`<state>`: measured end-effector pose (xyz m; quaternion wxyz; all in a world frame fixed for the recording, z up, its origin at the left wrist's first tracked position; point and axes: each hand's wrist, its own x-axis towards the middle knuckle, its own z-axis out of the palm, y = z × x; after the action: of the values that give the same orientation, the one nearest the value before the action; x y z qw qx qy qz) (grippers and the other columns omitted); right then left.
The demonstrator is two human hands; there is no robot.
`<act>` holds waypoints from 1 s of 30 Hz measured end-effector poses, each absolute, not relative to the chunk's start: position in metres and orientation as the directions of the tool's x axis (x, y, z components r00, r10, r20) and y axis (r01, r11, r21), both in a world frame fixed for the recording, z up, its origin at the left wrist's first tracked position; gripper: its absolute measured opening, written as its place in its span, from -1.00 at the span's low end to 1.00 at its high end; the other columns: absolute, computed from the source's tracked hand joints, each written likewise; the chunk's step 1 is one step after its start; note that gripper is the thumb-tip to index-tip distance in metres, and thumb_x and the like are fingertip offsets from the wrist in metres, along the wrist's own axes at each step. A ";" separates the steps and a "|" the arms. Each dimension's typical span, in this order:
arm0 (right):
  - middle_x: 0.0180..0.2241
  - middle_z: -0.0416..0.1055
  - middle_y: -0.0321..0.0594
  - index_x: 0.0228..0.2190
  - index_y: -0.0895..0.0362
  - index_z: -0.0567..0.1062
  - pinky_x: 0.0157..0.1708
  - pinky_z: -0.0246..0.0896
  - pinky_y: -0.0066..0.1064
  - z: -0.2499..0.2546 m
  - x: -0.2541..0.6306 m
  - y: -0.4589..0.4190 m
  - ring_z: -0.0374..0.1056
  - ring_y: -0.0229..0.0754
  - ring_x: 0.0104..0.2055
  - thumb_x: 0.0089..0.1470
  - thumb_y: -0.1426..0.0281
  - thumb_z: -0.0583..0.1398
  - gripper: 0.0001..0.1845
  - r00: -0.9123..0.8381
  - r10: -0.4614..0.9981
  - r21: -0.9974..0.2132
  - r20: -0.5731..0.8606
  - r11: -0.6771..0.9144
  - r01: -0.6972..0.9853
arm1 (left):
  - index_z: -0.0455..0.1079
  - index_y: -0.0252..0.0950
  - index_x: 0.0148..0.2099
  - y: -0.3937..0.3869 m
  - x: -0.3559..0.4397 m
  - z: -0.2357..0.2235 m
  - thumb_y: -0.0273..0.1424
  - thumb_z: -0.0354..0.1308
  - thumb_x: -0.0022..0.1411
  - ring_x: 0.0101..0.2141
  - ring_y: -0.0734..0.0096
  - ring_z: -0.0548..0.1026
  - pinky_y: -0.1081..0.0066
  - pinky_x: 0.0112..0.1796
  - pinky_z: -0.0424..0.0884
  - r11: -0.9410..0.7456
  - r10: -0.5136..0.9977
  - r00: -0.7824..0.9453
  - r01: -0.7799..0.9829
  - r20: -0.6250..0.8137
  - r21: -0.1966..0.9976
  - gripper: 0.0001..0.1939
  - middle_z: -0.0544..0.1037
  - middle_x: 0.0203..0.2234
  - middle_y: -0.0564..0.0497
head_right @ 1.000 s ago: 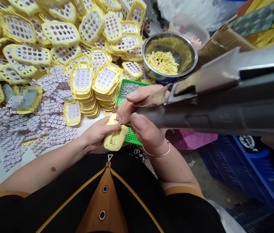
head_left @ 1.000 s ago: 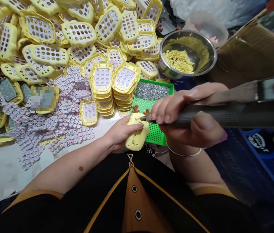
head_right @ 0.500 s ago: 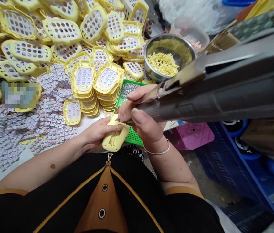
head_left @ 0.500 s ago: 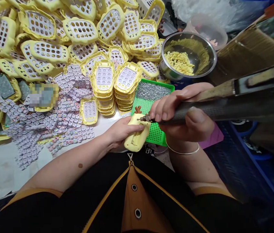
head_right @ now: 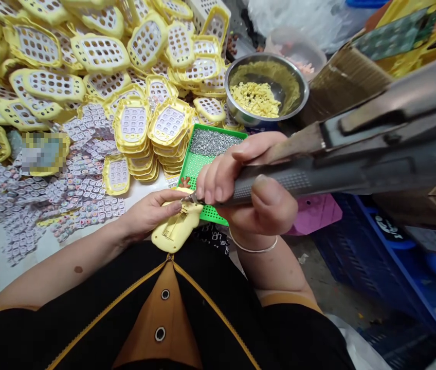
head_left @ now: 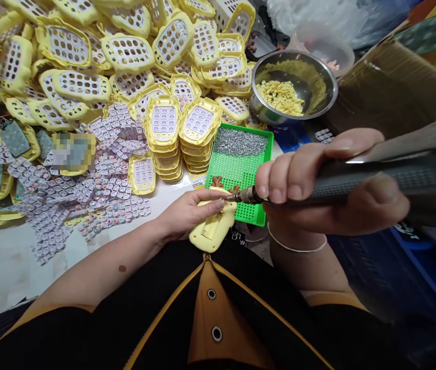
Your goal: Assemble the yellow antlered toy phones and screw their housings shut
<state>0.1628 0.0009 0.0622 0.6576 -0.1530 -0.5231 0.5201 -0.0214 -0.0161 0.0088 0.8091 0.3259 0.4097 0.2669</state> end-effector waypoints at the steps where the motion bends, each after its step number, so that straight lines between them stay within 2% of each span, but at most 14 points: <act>1: -0.68 0.31 -0.41 -0.36 -0.02 0.53 -0.65 0.29 -0.32 0.063 0.163 -0.002 0.29 -0.24 -0.66 0.02 0.24 0.33 -0.87 -0.095 0.864 -0.766 0.495 0.382 -0.518 | 0.57 -0.31 -0.26 -0.017 -0.020 0.008 -0.16 0.46 -0.08 -0.40 0.51 0.48 0.42 -0.28 0.40 0.651 0.693 0.527 -0.164 -0.492 0.741 -0.61 0.58 -0.35 0.00; 4: -0.66 0.32 -0.40 -0.35 -0.03 0.54 -0.60 0.33 -0.29 0.063 0.166 -0.009 0.29 -0.24 -0.64 0.04 0.24 0.33 -0.88 -0.123 0.897 -0.807 0.424 0.313 -0.501 | 0.54 -0.34 -0.37 -0.019 -0.018 0.008 -0.23 0.48 -0.14 -0.45 0.52 0.45 0.43 -0.33 0.37 0.640 0.711 0.485 -0.145 -0.509 0.755 -0.66 0.55 -0.45 0.04; 8: -0.67 0.30 -0.41 -0.30 -0.07 0.55 -0.62 0.31 -0.29 0.061 0.170 -0.013 0.25 -0.24 -0.66 0.05 0.21 0.30 -0.86 -0.095 0.865 -0.757 0.492 0.371 -0.537 | 0.48 -0.32 -0.43 -0.022 -0.018 0.009 -0.33 0.45 -0.14 -0.45 0.51 0.44 0.41 -0.34 0.36 0.573 0.766 0.394 -0.058 -0.509 0.817 -0.75 0.50 -0.49 0.08; 10: -0.68 0.29 -0.42 -0.30 -0.07 0.55 -0.63 0.30 -0.29 0.062 0.171 -0.015 0.23 -0.25 -0.67 0.06 0.21 0.29 -0.87 -0.061 0.865 -0.741 0.498 0.388 -0.547 | 0.47 -0.32 -0.45 -0.022 -0.019 0.008 -0.34 0.42 -0.11 -0.45 0.51 0.41 0.41 -0.34 0.34 0.520 0.791 0.382 -0.008 -0.478 0.854 -0.78 0.48 -0.51 0.08; 15: -0.68 0.32 -0.41 -0.36 -0.06 0.54 -0.61 0.31 -0.28 0.064 0.171 -0.017 0.28 -0.23 -0.66 0.03 0.20 0.33 -0.87 -0.102 0.897 -0.806 0.431 0.332 -0.490 | 0.48 -0.31 -0.46 -0.021 -0.020 0.008 -0.34 0.40 -0.10 -0.40 0.47 0.42 0.38 -0.29 0.34 0.401 0.844 0.376 0.029 -0.382 0.916 -0.80 0.49 -0.44 0.05; 21: -0.72 0.25 -0.45 -0.35 -0.12 0.53 -0.69 0.21 -0.32 0.055 0.165 -0.013 0.19 -0.26 -0.73 0.01 0.16 0.27 -0.86 -0.111 0.855 -0.760 0.507 0.382 -0.526 | 0.44 -0.31 -0.48 -0.020 -0.019 0.009 -0.32 0.42 -0.14 -0.40 0.47 0.38 0.38 -0.29 0.33 0.348 0.857 0.383 0.066 -0.346 0.935 -0.76 0.47 -0.45 0.06; 25: -0.69 0.26 -0.44 -0.34 -0.06 0.53 -0.67 0.24 -0.33 0.053 0.161 -0.013 0.23 -0.26 -0.70 0.05 0.21 0.26 -0.88 -0.088 0.855 -0.753 0.511 0.396 -0.525 | 0.43 -0.31 -0.50 -0.019 -0.019 0.006 -0.32 0.42 -0.11 -0.36 0.45 0.38 0.39 -0.25 0.32 0.241 0.885 0.372 0.145 -0.278 0.960 -0.76 0.45 -0.46 0.07; 28: -0.68 0.29 -0.43 -0.33 -0.04 0.52 -0.66 0.26 -0.33 0.053 0.162 -0.011 0.25 -0.27 -0.69 0.05 0.24 0.26 -0.88 -0.090 0.820 -0.736 0.565 0.451 -0.505 | 0.49 -0.30 -0.34 -0.020 -0.018 0.004 -0.31 0.43 -0.09 -0.24 0.36 0.44 0.35 -0.15 0.35 0.290 0.872 0.382 0.104 -0.307 0.951 -0.73 0.53 -0.28 0.00; 30: -0.69 0.30 -0.44 -0.35 -0.04 0.51 -0.67 0.25 -0.33 0.052 0.164 -0.009 0.24 -0.26 -0.71 0.03 0.25 0.26 -0.89 -0.099 0.782 -0.716 0.615 0.500 -0.487 | 0.50 -0.25 -0.08 -0.022 -0.019 0.003 -0.31 0.41 -0.04 -0.12 0.29 0.46 0.31 -0.07 0.37 0.356 0.855 0.400 0.013 -0.331 0.934 -0.57 0.52 -0.06 -0.06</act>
<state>0.1644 -0.0087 0.0520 0.6582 -0.1310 -0.5630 0.4824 -0.0191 -0.0216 0.0025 0.6867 0.4777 0.4543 0.3063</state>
